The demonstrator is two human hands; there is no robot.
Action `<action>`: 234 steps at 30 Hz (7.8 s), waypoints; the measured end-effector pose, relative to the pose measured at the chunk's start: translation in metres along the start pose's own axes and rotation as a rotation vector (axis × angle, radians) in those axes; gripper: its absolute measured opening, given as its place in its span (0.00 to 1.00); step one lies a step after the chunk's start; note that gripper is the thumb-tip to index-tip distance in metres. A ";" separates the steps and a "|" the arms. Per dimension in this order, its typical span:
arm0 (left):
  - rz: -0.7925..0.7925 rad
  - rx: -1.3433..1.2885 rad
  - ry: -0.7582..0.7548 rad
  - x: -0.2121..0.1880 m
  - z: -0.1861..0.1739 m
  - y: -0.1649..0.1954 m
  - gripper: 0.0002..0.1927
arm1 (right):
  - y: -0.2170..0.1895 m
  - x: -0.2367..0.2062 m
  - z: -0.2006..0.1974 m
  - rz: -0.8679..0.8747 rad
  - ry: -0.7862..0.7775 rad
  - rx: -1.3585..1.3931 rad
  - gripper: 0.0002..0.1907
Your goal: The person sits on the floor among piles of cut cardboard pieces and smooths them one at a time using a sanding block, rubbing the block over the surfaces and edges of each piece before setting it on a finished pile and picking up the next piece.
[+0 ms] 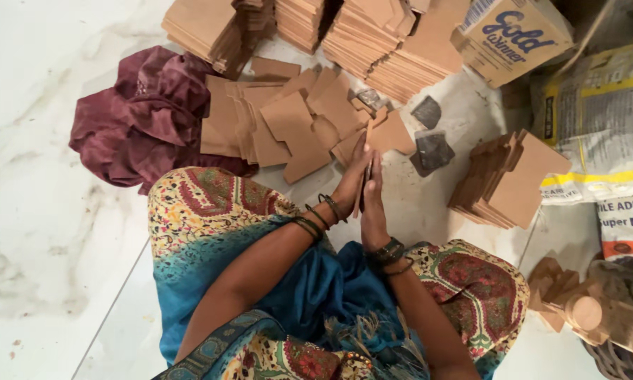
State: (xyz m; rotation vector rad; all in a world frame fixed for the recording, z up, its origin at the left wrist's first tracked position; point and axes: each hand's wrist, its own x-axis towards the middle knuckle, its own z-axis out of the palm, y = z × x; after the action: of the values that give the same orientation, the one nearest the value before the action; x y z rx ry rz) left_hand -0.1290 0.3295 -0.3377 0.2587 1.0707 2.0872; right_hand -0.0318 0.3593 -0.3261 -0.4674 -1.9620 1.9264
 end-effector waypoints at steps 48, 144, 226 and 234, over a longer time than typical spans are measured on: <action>0.204 0.189 -0.012 -0.003 -0.008 0.050 0.25 | -0.058 -0.005 -0.038 0.261 0.197 0.540 0.20; 0.699 1.318 0.079 -0.021 -0.036 0.030 0.29 | -0.147 -0.022 -0.211 0.151 0.322 0.909 0.20; -0.179 -0.399 -0.366 -0.064 -0.039 0.029 0.40 | -0.033 0.014 -0.041 -0.323 0.238 -0.845 0.31; -0.193 -0.588 -0.296 -0.060 -0.054 0.015 0.47 | -0.016 -0.021 0.000 -0.558 -0.008 -0.956 0.31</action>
State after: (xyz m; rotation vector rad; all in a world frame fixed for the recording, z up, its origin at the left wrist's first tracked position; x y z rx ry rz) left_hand -0.1219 0.2488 -0.3514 0.1546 0.2721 2.0096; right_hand -0.0132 0.3490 -0.3109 -0.0919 -2.5628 0.5937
